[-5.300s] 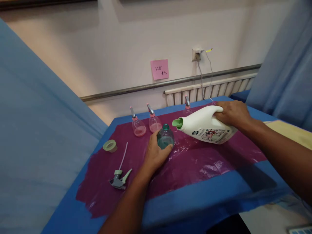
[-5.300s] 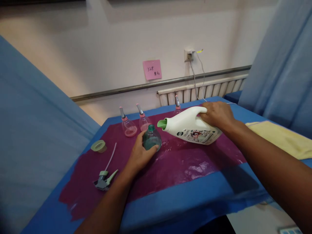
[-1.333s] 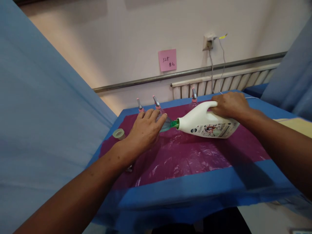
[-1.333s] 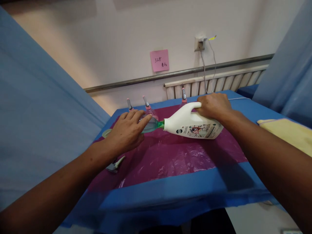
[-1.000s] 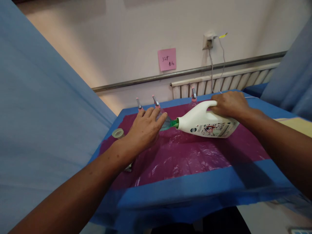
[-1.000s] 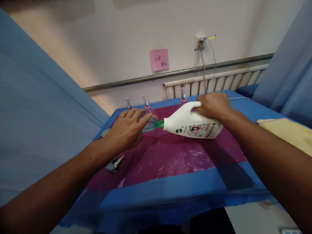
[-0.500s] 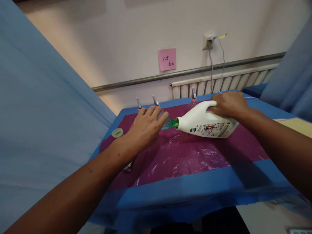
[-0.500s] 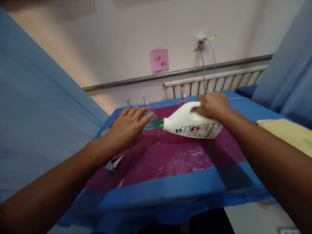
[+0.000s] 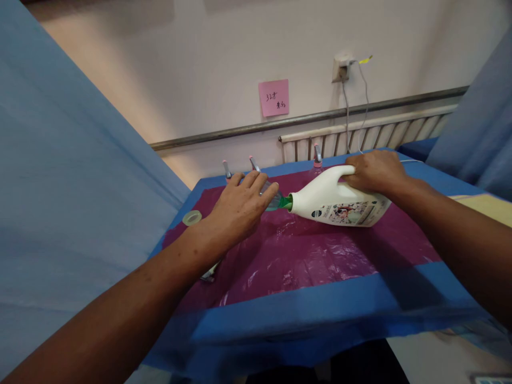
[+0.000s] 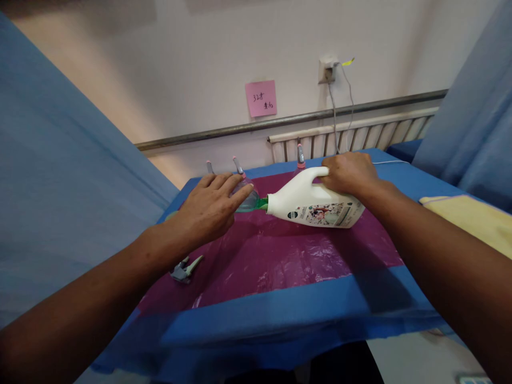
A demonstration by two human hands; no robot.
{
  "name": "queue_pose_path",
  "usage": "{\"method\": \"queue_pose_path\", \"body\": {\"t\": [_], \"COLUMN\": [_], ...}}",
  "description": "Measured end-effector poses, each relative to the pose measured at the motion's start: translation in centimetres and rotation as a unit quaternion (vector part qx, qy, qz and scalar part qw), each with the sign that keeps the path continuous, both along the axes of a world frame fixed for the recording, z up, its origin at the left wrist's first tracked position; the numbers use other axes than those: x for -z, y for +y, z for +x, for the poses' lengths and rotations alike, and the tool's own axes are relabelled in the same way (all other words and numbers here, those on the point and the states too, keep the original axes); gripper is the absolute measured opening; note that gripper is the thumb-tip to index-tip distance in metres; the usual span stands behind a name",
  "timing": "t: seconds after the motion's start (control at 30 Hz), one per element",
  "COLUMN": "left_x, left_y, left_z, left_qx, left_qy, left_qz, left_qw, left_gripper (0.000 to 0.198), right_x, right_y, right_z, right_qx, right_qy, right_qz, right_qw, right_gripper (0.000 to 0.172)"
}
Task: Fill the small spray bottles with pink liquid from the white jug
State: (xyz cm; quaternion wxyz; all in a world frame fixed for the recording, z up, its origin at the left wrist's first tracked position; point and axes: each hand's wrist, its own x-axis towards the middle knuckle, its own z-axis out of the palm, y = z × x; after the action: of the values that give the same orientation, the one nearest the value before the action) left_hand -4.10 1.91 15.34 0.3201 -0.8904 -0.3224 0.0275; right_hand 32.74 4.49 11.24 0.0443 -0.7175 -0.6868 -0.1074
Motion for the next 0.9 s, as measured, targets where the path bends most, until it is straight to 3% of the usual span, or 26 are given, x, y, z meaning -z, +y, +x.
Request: {"method": "queue_pose_path", "body": {"t": [0.67, 0.9], "left_x": [-0.9, -1.5], "left_y": [0.5, 0.4], "left_z": [1.2, 2.0], "left_qx": [0.057, 0.051], "left_qy": [0.019, 0.004], "left_qz": [0.05, 0.013], "left_qw": [0.997, 0.999], "left_gripper": [0.049, 0.052], "right_x": [0.2, -0.3], "right_y": [0.1, -0.3], "right_z": [0.5, 0.4], "right_qx": [0.011, -0.002], "right_qy": [0.0, 0.007], "right_qz": [0.01, 0.005], "right_qw": [1.0, 1.0], "right_gripper": [0.049, 0.047]}}
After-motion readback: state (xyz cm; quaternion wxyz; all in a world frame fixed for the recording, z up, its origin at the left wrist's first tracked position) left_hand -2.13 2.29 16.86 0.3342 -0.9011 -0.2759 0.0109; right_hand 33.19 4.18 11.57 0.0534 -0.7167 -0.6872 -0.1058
